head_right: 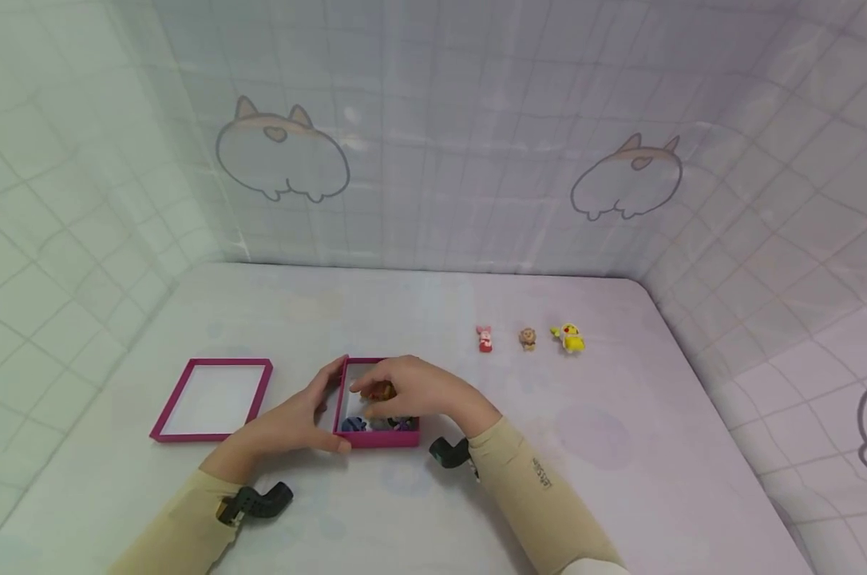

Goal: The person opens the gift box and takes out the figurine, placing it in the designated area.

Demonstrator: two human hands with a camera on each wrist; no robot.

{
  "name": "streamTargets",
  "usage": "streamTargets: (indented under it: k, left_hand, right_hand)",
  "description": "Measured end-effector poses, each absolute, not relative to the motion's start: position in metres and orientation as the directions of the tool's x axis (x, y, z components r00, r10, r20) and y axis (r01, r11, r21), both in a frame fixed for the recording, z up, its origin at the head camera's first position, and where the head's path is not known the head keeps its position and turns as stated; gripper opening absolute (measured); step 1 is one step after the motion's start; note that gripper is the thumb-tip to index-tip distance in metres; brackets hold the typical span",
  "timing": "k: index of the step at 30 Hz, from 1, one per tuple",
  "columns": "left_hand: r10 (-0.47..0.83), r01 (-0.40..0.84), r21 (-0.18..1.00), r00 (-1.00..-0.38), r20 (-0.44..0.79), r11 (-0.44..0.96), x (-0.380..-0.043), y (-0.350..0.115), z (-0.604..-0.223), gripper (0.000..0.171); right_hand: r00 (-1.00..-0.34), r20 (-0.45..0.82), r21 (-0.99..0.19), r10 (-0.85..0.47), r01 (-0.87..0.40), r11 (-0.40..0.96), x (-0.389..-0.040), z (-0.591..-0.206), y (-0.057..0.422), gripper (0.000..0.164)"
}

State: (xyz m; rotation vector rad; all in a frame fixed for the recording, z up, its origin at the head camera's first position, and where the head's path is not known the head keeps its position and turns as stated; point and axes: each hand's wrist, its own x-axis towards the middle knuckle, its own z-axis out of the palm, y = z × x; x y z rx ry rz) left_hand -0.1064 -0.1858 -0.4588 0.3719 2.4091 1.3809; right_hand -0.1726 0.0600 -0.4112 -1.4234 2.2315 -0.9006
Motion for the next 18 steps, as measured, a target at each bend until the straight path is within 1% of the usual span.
streamTargets:
  k: [4,8,13,18]
  left_hand:
    - [0.397,0.066,0.874,-0.905,-0.150,0.482,-0.107,-0.186,-0.460,0.129]
    - [0.413,0.073,0.883,-0.900,-0.142,0.464,-0.109,-0.188,-0.462,0.127]
    - [0.420,0.087,0.883,-0.898,-0.130,0.460,-0.110,-0.189,-0.464,0.127]
    - [0.422,0.092,0.885,-0.898,-0.124,0.457,-0.110,-0.189,-0.462,0.128]
  right_hand:
    - [-0.405,0.025,-0.628,-0.914,-0.718,0.301,-0.170,-0.413,0.056,0.040]
    - [-0.390,-0.008,-0.575,-0.921,-0.751,0.323,-0.167,-0.411,0.049,0.039]
    - [-0.382,-0.031,-0.500,-0.923,-0.794,0.346,-0.166,-0.411,0.043,0.033]
    - [-0.351,-0.032,-0.463,-0.936,-0.825,0.325,-0.168,-0.415,0.039,0.025]
